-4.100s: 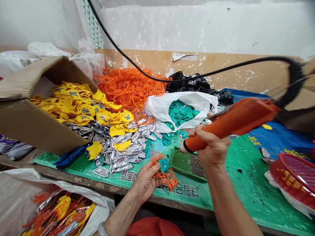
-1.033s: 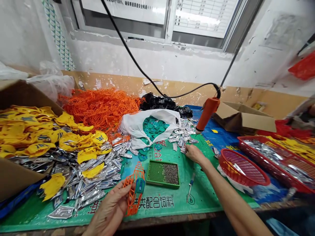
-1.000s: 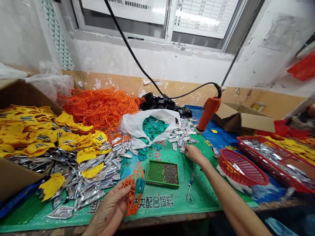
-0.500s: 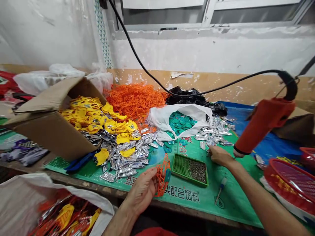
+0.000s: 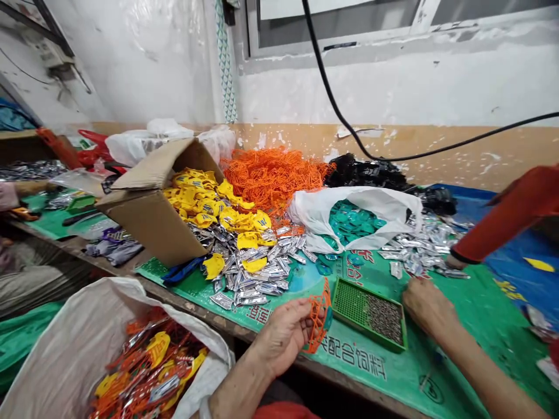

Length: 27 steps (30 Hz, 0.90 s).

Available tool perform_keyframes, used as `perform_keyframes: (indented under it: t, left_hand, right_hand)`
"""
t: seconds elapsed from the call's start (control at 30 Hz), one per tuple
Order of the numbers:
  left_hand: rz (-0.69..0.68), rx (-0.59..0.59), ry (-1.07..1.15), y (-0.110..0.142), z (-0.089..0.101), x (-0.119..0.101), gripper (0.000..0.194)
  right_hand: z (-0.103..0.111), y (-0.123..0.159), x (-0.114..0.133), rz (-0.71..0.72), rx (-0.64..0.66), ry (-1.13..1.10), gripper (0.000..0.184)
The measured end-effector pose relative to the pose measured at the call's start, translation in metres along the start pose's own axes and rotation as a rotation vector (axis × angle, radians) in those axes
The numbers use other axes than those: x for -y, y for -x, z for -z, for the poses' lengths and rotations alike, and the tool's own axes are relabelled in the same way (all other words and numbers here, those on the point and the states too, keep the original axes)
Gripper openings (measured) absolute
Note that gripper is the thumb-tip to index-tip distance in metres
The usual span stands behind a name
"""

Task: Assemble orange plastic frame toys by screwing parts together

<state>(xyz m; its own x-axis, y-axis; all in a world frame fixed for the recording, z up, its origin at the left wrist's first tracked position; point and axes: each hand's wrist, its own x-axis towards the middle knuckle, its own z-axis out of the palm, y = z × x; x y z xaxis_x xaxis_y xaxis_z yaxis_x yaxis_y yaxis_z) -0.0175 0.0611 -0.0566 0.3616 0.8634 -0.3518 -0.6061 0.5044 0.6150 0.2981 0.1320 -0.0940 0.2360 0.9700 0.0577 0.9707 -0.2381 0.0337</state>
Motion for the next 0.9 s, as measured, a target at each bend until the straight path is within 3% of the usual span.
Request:
perform_keyframes:
  t: [0.2, 0.3, 0.33, 0.4, 0.43, 0.57, 0.67, 0.77, 0.9]
  left_hand:
    - [-0.025, 0.004, -0.062, 0.005, -0.005, -0.002, 0.029]
    - [-0.067, -0.008, -0.137, 0.006, -0.01, 0.0, 0.031]
    - [-0.085, -0.011, -0.178, 0.005, -0.01, 0.001, 0.033]
    - [-0.118, -0.017, -0.272, 0.002, -0.01, 0.002, 0.037]
    - [-0.143, -0.027, -0.324, 0.0, -0.009, 0.003, 0.039]
    - [-0.278, -0.041, -0.554, -0.006, -0.004, 0.008, 0.046]
    - [-0.375, -0.036, -0.733, -0.004, -0.002, 0.013, 0.051]
    - [-0.445, -0.051, -0.854, 0.0, -0.004, 0.013, 0.051]
    - [-0.43, -0.056, -0.874, 0.001, -0.005, 0.009, 0.047]
  right_hand:
    - [0.032, 0.038, 0.023, -0.043, -0.123, -0.045, 0.031]
    - [0.044, 0.069, 0.05, 0.118, -0.148, -0.155, 0.031]
    - [0.047, 0.079, 0.062, 0.198, -0.156, -0.219, 0.035]
    - [0.049, 0.096, 0.088, 0.412, -0.202, -0.591, 0.039]
    - [0.05, 0.102, 0.102, 0.454, -0.216, -0.729, 0.036]
    - [0.051, 0.112, 0.143, 0.431, -0.231, -1.065, 0.026]
    - [0.052, 0.116, 0.156, 0.383, -0.24, -1.136, 0.021]
    - [0.058, 0.121, 0.154, 0.384, -0.114, -1.175, 0.02]
    - [0.063, 0.122, 0.14, 0.505, 0.292, -1.384, 0.026]
